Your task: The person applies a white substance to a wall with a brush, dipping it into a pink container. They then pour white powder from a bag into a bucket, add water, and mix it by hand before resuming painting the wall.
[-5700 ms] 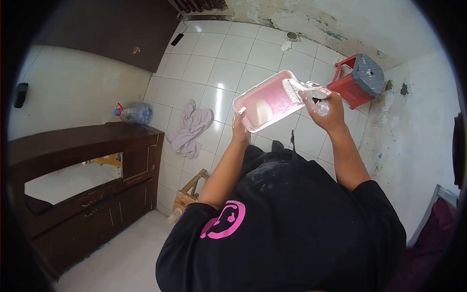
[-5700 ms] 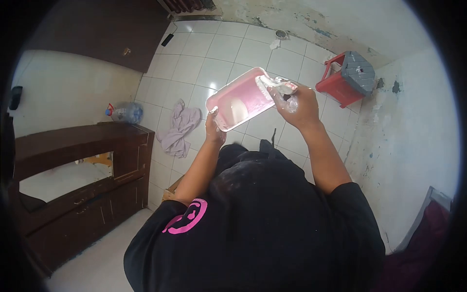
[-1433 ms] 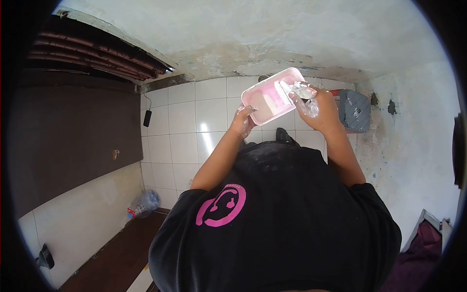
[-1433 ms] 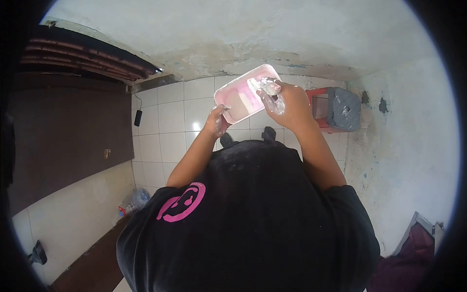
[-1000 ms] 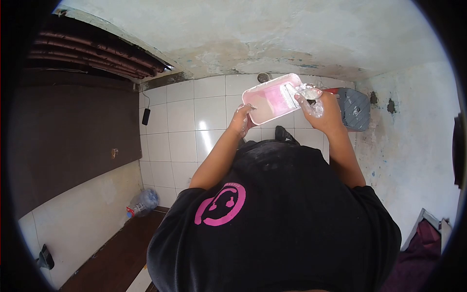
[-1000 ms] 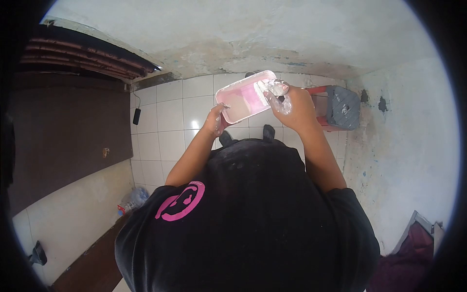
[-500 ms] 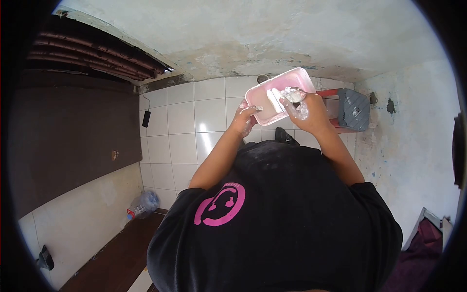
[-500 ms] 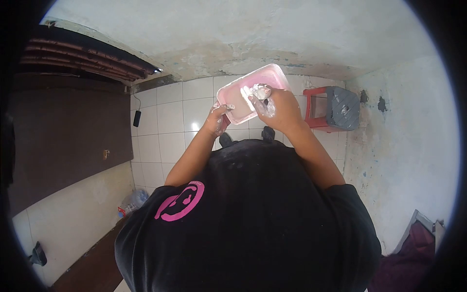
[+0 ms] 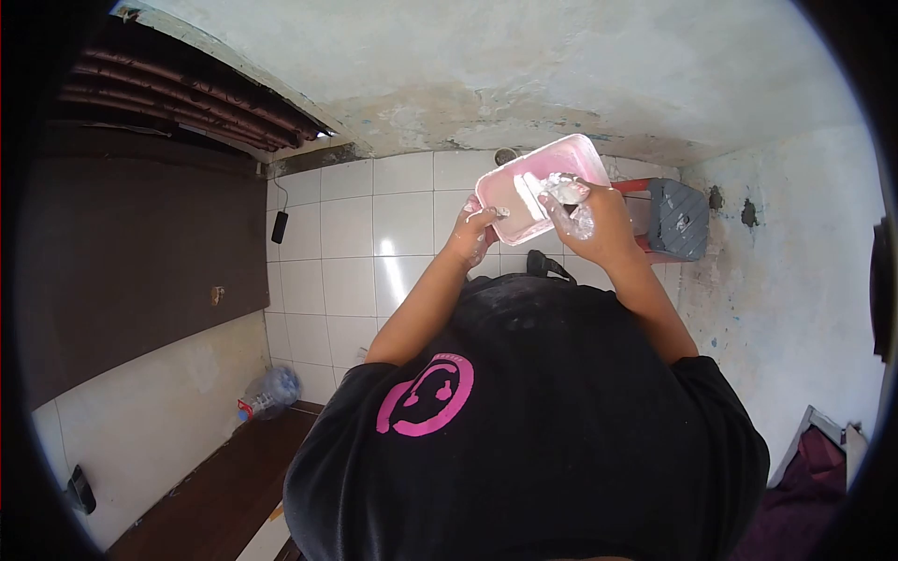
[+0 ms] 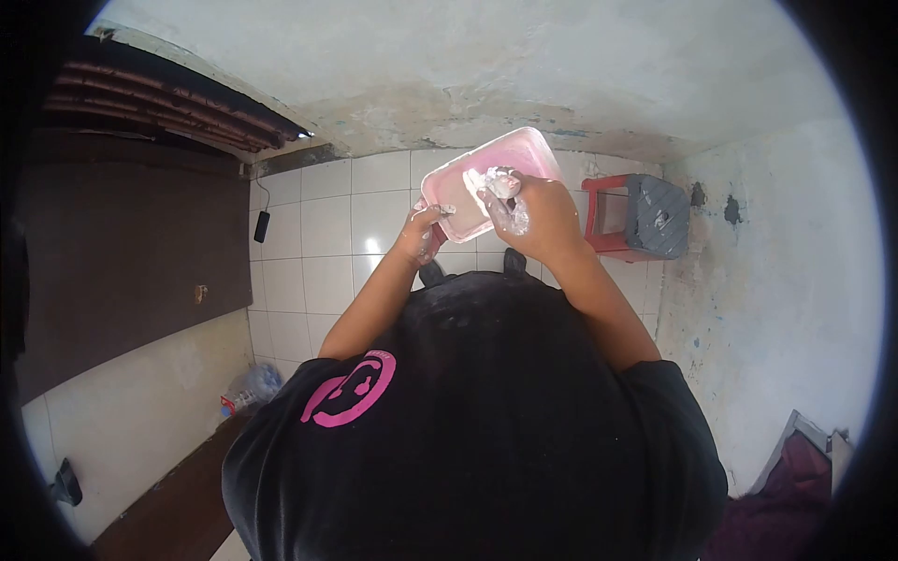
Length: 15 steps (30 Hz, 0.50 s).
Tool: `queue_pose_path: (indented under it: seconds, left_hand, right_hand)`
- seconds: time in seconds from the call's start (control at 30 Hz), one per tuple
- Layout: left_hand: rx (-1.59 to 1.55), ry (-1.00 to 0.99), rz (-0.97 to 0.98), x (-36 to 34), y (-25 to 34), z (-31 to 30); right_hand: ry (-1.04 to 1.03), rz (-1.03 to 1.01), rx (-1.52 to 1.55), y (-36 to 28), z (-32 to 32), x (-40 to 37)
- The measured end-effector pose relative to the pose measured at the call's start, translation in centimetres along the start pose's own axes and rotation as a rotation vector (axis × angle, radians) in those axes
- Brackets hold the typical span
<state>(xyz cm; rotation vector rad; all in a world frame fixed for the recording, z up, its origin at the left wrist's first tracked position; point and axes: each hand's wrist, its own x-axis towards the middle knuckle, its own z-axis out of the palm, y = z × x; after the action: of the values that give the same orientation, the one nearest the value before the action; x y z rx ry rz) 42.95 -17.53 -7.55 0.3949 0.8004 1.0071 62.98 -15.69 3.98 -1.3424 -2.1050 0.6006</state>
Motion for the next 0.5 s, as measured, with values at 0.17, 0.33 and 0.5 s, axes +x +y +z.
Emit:
queue_pose_path:
  seconds: [0.17,0.33,0.5]
  left_hand:
    - [0.004,-0.018,0.023,-0.1,0.0,-0.1]
    - [0.035,-0.002,0.040,0.4,0.5,0.7]
    - [0.000,-0.040,0.043,-0.1,0.9,-0.1]
  right_hand:
    - [0.089,0.014,0.052,-0.7,-0.2,0.1]
    - [0.053,-0.029,-0.024,0.2,-0.4,0.3]
    - [0.175,0.016,0.017,-1.9,-1.8,0.4]
